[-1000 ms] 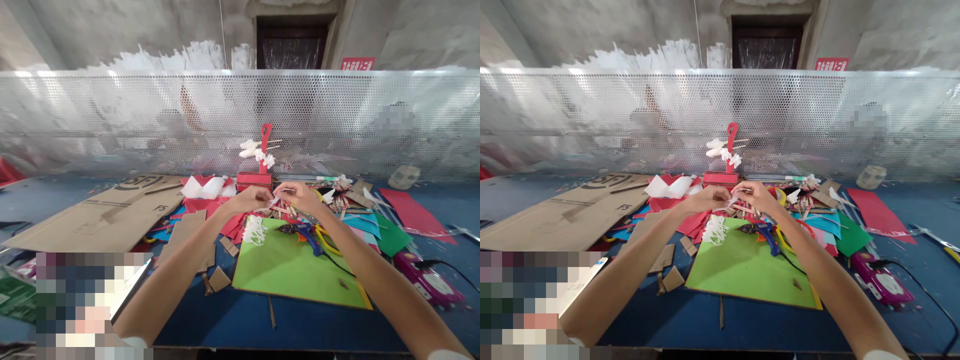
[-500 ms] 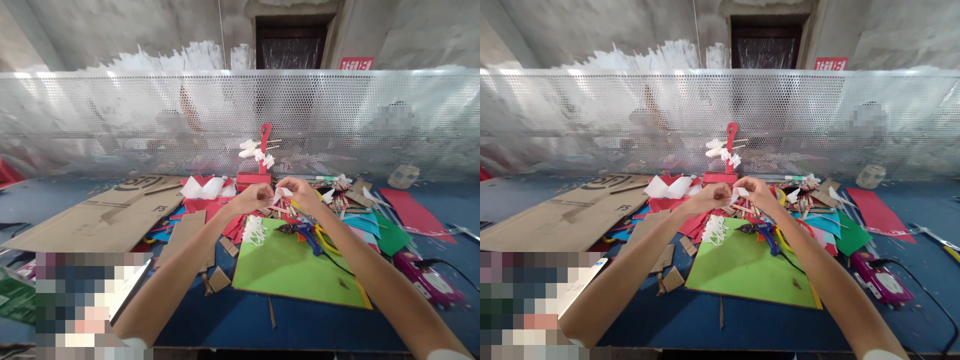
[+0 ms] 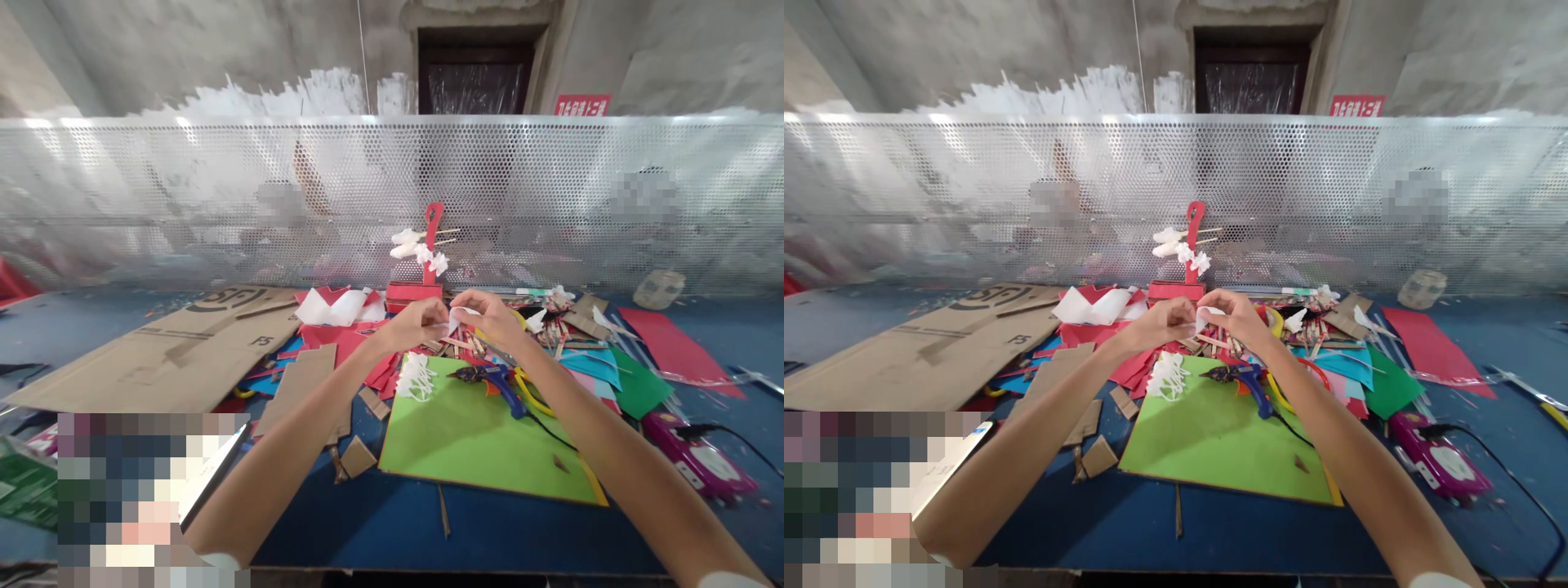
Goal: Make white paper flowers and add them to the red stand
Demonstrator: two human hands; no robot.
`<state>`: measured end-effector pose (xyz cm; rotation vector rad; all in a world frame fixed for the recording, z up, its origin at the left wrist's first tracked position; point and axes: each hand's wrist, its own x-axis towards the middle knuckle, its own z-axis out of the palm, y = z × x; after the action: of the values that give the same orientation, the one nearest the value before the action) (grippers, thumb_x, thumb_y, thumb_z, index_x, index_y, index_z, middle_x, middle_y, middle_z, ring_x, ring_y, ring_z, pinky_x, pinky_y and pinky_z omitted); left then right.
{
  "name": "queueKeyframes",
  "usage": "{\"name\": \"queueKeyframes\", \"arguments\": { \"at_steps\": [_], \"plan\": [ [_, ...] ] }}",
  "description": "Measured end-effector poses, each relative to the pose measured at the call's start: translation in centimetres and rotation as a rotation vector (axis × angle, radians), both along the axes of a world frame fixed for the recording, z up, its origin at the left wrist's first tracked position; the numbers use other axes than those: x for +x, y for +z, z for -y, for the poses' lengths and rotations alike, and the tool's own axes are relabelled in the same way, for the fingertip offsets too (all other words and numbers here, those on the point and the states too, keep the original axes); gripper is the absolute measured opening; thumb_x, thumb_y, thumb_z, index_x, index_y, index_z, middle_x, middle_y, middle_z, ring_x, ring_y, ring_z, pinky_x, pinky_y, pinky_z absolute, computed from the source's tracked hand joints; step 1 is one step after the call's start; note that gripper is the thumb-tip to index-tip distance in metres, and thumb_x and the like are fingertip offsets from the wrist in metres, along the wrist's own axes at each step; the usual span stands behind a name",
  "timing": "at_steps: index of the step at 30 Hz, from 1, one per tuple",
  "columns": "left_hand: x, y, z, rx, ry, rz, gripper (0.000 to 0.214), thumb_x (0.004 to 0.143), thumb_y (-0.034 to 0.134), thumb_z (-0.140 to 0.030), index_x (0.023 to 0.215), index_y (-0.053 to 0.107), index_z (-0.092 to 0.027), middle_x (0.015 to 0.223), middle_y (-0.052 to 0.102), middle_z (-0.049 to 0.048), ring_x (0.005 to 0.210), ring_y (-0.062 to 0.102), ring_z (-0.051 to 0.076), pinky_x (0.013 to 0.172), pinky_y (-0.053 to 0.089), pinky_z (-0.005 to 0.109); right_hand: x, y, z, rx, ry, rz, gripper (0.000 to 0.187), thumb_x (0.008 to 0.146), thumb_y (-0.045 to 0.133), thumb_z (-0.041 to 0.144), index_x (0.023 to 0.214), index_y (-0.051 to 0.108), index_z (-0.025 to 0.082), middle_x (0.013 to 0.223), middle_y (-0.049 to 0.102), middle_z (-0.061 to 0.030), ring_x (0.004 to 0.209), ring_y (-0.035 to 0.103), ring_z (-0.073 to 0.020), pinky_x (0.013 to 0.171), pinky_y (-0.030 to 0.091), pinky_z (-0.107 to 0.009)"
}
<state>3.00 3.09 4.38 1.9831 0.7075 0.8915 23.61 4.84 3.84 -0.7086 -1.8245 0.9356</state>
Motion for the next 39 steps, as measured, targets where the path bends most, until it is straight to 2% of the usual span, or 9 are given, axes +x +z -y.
{"name": "queueKeyframes", "arguments": {
  "at_steps": [5,11,17,24,28,31,35,39],
  "plan": [
    [0.1,0.3,0.4,0.015,0.03,0.014,0.024,0.077,0.067,-0.026,0.088,0.05,-0.015,0.081,0.056,0.0011,0.068,0.052,0.009,0.063,0.043,0.023,-0.1,-0.2,-0.1,-0.052,0.006,-0.018,0.028,0.075,0.074,0.041,0.092,0.066,0.021,0.088,0.067,-0.0026,0.078,0.062,-0.0155,0.072,0.051,-0.03],
    [0.1,0.6,0.9,0.04,-0.002,-0.027,0.018,0.08,0.064,-0.024,0.091,0.052,-0.017,0.083,0.056,0.0017,0.071,0.053,0.009,0.065,0.045,0.024,-0.2,-0.2,0.0,-0.082,0.03,-0.013,0.028,0.075,0.074,0.04,0.092,0.065,0.021,0.091,0.067,-0.0035,0.08,0.062,-0.0161,0.075,0.052,-0.031],
    [0.1,0.4,0.9,0.069,-0.007,-0.036,0.02,0.083,0.061,-0.023,0.102,0.061,-0.017,0.09,0.061,0.0043,0.079,0.059,0.012,0.07,0.048,0.026,-0.1,-0.4,0.0,-0.112,0.029,-0.006,0.03,0.074,0.075,0.039,0.095,0.064,0.02,0.093,0.067,-0.0033,0.083,0.063,-0.0173,0.074,0.051,-0.03],
    [0.2,0.1,0.5,0.136,0.09,-0.114,0.017,0.084,0.059,-0.024,0.095,0.069,-0.017,0.101,0.066,0.0077,0.083,0.063,0.015,0.074,0.05,0.028,-0.3,-0.4,0.1,-0.089,0.019,0.041,0.03,0.076,0.072,0.042,0.095,0.064,0.021,0.088,0.066,-0.0026,0.082,0.062,-0.0179,0.076,0.052,-0.031],
    [0.2,0.2,0.4,0.225,0.15,-0.116,0.014,0.082,0.061,-0.023,0.091,0.071,-0.018,0.101,0.066,0.0074,0.087,0.063,0.016,0.082,0.048,0.03,-0.3,-0.7,-0.1,-0.11,0.066,0.085,0.029,0.078,0.07,0.035,0.102,0.062,0.022,0.095,0.067,-0.0049,0.087,0.063,-0.019,0.079,0.053,-0.033],
    [0.0,0.1,0.1,0.273,0.213,-0.106,0.012,0.08,0.064,-0.022,0.089,0.07,-0.019,0.101,0.066,0.0067,0.093,0.062,0.017,0.089,0.045,0.032,-0.4,-1.1,-0.4,-0.126,0.09,0.084,0.036,0.074,0.072,0.028,0.107,0.059,0.021,0.103,0.066,-0.0065,0.092,0.064,-0.019,0.081,0.053,-0.034],
    [-0.3,-0.4,-0.9,0.206,0.24,-0.018,0.01,0.078,0.064,-0.021,0.087,0.064,-0.016,0.088,0.066,0.0045,0.083,0.061,0.016,0.081,0.047,0.03,-0.7,-1.1,-0.3,-0.09,0.108,0.065,0.039,0.072,0.073,0.025,0.108,0.059,0.02,0.117,0.062,-0.0087,0.1,0.063,-0.0188,0.088,0.052,-0.036],
    [-0.5,-0.9,-1.6,0.099,0.252,0.099,0.013,0.079,0.064,-0.024,0.084,0.056,-0.015,0.079,0.061,0.0022,0.074,0.059,0.013,0.072,0.047,0.027,-0.9,-0.7,0.3,-0.123,0.122,0.104,0.032,0.079,0.07,0.032,0.108,0.062,0.02,0.115,0.064,-0.0078,0.103,0.062,-0.0193,0.091,0.051,-0.037]
  ]
}}
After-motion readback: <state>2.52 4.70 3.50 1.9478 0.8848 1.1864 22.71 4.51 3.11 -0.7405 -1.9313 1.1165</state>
